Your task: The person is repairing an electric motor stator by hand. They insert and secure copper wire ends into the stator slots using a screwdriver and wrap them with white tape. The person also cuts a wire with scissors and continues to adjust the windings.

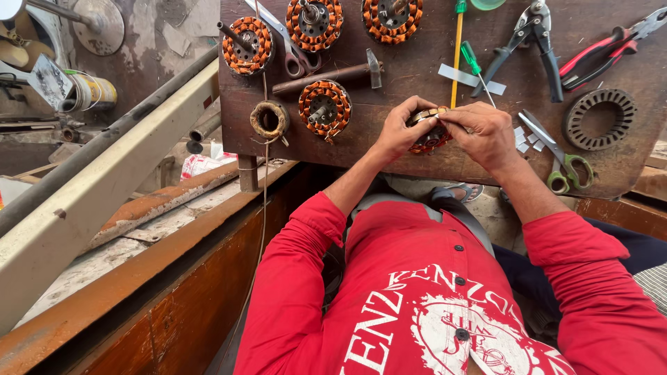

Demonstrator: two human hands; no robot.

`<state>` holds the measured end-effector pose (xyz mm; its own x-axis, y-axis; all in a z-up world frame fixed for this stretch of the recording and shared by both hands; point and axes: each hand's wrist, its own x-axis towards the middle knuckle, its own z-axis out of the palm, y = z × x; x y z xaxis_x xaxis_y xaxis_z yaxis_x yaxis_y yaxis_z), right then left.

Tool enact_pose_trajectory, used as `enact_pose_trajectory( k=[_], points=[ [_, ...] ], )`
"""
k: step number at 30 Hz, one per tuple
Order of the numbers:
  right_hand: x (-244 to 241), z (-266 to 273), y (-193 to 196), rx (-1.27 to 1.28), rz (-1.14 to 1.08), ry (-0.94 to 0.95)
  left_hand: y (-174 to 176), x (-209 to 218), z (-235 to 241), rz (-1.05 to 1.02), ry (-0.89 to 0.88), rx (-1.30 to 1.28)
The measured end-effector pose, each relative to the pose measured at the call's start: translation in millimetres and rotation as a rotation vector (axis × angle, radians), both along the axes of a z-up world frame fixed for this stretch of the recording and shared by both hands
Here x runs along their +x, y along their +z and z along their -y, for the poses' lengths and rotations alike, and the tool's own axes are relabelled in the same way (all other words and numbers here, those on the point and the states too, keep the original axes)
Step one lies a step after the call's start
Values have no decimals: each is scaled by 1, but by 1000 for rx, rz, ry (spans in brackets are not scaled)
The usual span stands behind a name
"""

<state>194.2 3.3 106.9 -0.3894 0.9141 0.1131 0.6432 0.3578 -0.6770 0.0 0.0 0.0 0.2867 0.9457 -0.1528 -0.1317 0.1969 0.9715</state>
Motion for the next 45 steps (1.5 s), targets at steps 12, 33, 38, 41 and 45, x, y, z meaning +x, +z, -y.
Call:
enact_pose_trajectory(
  k=[12,33,38,41,45],
  points=[
    [0,-13,-1,-54,172,115,-9,-3,1,24,-43,49],
    [15,20,-20,79,-99,-113,28,-11,10,-236,-65,366],
    [31,72,-42,-365,-439,-183,43,-1,63,-419,-18,631],
    [31,69,-38,-258,-413,-161,53,8,61,-504,40,737],
    [30,79,-36,-193,-370,-168,56,14,66,-530,84,788]
  ],
)
